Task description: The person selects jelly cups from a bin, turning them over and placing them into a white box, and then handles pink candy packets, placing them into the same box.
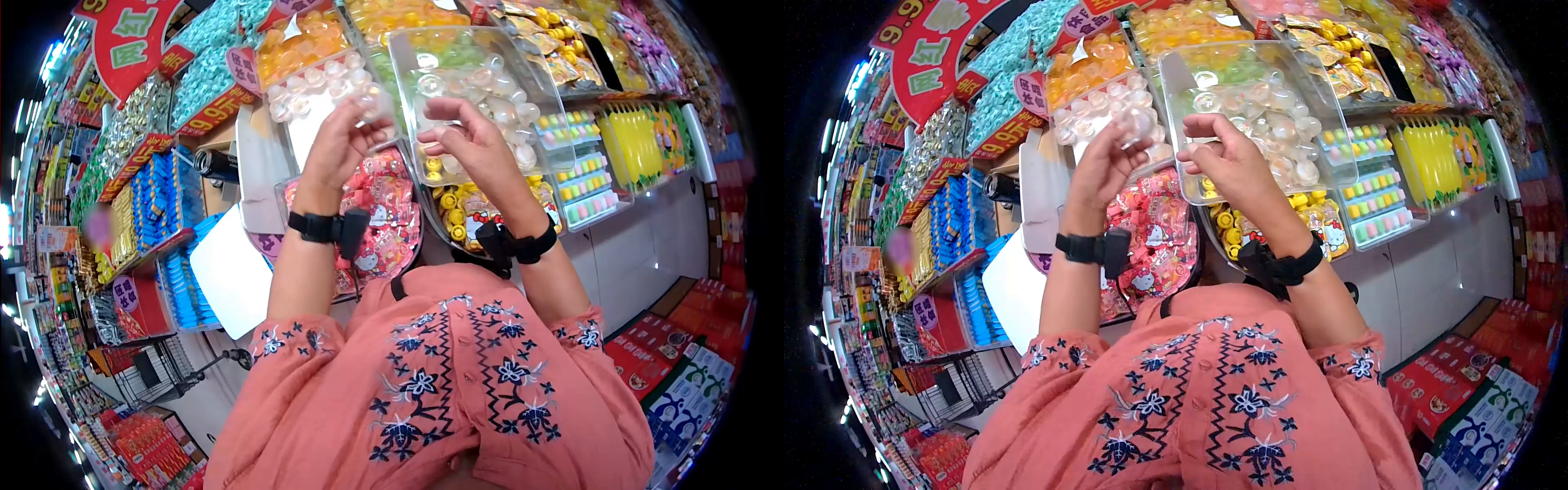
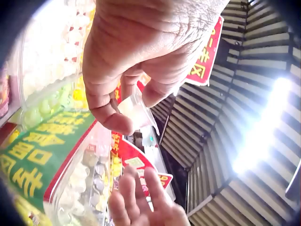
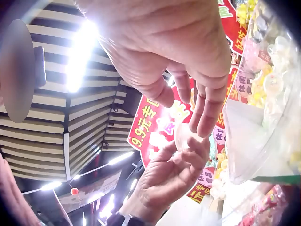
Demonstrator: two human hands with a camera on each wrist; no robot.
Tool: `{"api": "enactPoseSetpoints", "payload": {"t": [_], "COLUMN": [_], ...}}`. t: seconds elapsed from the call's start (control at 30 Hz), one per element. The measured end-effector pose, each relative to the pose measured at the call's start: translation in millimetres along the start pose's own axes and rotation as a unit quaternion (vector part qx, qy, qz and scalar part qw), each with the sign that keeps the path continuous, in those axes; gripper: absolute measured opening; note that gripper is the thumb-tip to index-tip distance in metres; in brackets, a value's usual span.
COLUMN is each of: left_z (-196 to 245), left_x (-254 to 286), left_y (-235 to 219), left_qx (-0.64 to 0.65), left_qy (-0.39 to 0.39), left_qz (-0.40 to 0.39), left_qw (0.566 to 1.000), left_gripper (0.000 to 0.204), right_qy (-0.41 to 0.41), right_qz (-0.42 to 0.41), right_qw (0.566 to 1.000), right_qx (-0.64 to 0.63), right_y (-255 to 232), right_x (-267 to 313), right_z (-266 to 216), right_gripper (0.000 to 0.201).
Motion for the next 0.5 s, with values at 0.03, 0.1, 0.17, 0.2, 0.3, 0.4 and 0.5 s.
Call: {"api": "enactPoseSetpoints", "payload": {"t": [0.03, 0.1, 0.17, 0.2, 0.3, 0.4, 0.5], "left_z": [5.7, 17.4, 24.9, 25.2, 14.0, -2.9, -15.7], "left_x": [-12.9, -40.8, -65.9, -77.5, -108.9, -127.9, -139.0], "left_y": [-15.5, -52.2, -85.4, -101.1, -143.7, -172.5, -183.1], "left_qx": [0.028, 0.040, 0.030, 0.011, -0.040, -0.077, -0.090], "left_qy": [0.011, 0.024, 0.031, 0.020, -0.016, -0.064, -0.061], "left_qz": [0.017, 0.071, 0.132, 0.160, 0.243, 0.311, 0.337], "left_qw": [0.999, 0.996, 0.990, 0.987, 0.969, 0.945, 0.935], "left_gripper": [0.028, 0.026, 0.026, 0.024, 0.022, 0.025, 0.028], "right_qy": [0.009, 0.022, 0.029, 0.031, 0.041, 0.059, 0.073], "right_qz": [0.001, 0.005, 0.012, 0.014, 0.012, 0.010, 0.011], "right_qw": [1.000, 1.000, 0.999, 0.999, 0.999, 0.998, 0.997], "right_qx": [-0.006, -0.010, -0.006, 0.000, 0.002, 0.011, 0.007], "right_y": [-1.9, -5.3, -8.9, -10.4, -12.6, -14.0, -15.4], "right_x": [-0.9, -2.1, -2.7, -3.1, -4.5, -7.7, -9.0], "right_z": [-1.2, -1.7, -0.7, -0.1, 2.7, 5.9, 6.0], "right_gripper": [0.038, 0.039, 0.039, 0.038, 0.038, 0.039, 0.040]}}
Point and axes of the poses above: each hand's wrist, its own x-axis away from the middle knuckle, its own y-axis out of the palm, z = x × y, the point moved 4 cm from there along -x, towards the middle knuckle, and after that the axes turned 10 degrees about z, right-handed, at the moved point
